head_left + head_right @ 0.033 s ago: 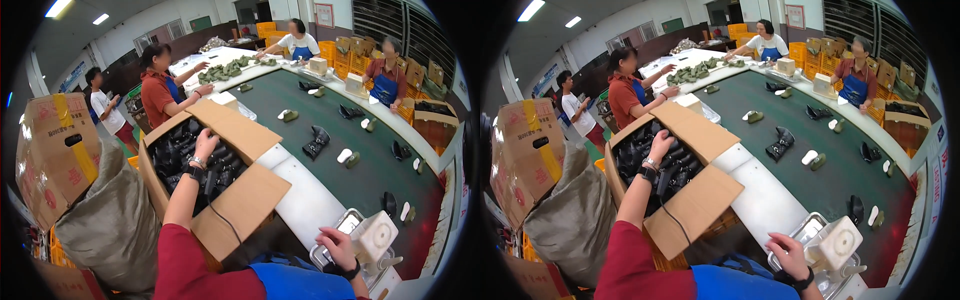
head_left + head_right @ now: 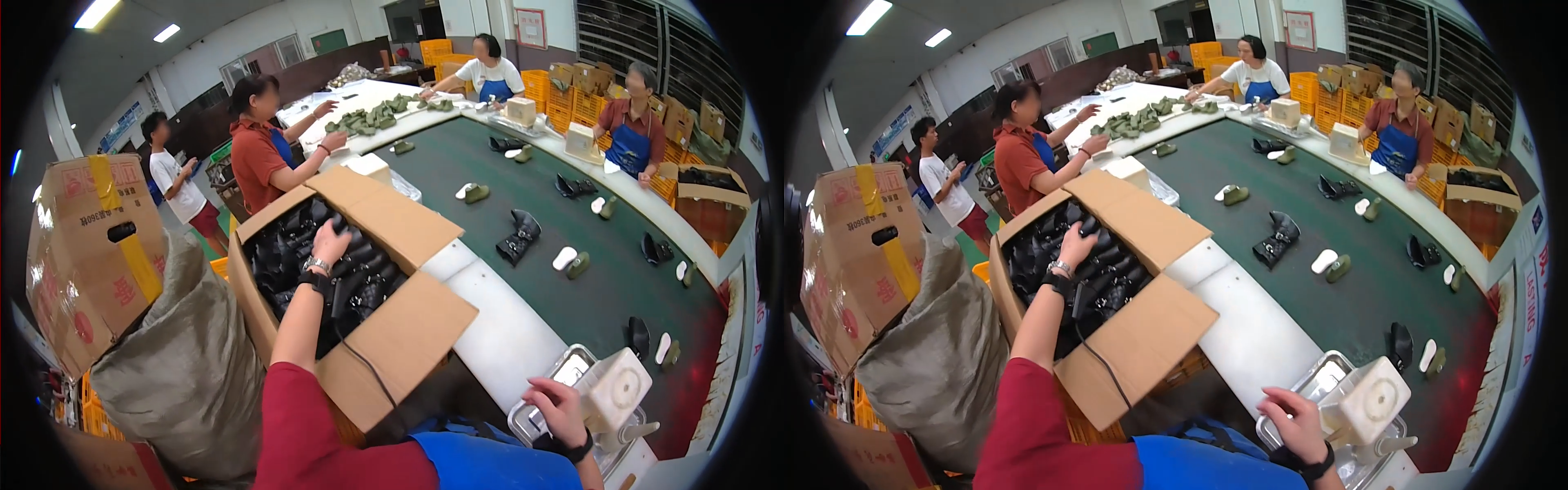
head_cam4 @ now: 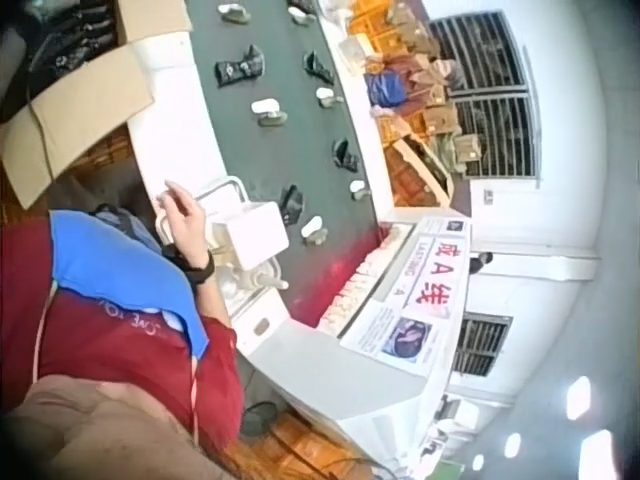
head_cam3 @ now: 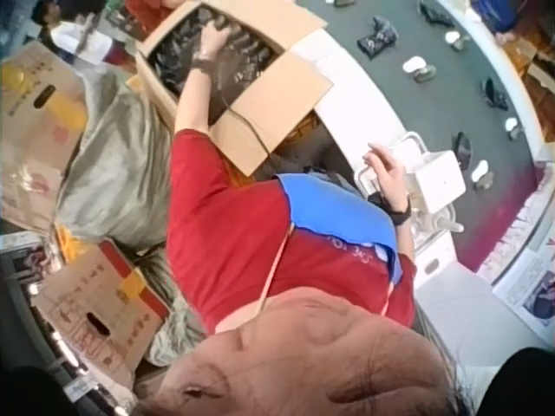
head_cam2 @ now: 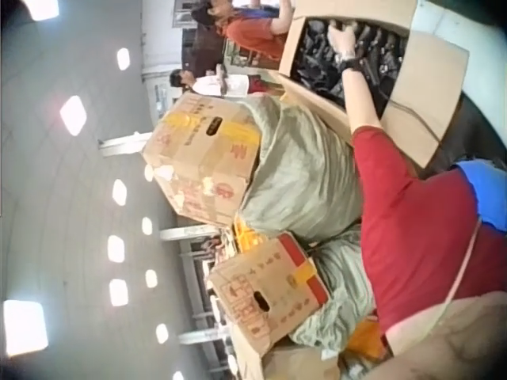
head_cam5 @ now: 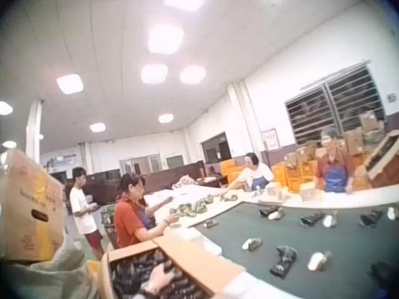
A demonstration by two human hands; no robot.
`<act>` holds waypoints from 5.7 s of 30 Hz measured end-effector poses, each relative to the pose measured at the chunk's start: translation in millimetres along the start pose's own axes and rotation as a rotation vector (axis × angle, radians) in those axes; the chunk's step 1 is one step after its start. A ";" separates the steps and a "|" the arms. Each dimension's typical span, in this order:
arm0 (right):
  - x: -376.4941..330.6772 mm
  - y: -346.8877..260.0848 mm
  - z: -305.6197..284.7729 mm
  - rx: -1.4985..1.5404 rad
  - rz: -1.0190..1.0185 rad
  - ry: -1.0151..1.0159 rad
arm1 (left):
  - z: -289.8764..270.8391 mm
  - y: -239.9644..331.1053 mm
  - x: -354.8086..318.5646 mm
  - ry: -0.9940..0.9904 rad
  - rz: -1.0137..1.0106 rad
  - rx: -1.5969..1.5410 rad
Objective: Applying adhesive to the inner edges of black boots using a brush and a glue dispenser in a footwear factory.
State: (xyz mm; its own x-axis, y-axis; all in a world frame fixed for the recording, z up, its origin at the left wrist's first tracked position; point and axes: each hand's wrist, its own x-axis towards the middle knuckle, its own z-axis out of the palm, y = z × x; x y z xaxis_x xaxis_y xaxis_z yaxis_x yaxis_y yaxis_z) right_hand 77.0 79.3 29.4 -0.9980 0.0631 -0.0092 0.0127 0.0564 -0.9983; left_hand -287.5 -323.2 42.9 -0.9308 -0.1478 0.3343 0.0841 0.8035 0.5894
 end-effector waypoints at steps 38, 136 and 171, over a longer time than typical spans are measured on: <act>-89.0 -19.9 -78.9 0.122 -0.073 0.573 | 122.0 299.5 -306.0 -0.617 1.255 -0.727; -124.6 81.0 -85.5 0.558 -0.044 0.908 | 243.9 176.7 -257.2 -2.608 0.076 -0.796; -77.7 23.4 -78.4 -0.513 -0.023 0.864 | 175.1 256.3 -281.1 -2.048 0.786 -0.550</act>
State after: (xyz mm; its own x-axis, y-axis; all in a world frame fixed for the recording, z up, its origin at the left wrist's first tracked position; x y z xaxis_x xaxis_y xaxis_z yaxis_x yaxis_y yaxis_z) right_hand 159.7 153.8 11.2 -0.6134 0.7467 0.2571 0.2227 0.4759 -0.8508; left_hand -66.6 25.3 -28.8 0.3570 0.9073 -0.2220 0.2231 0.1480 0.9635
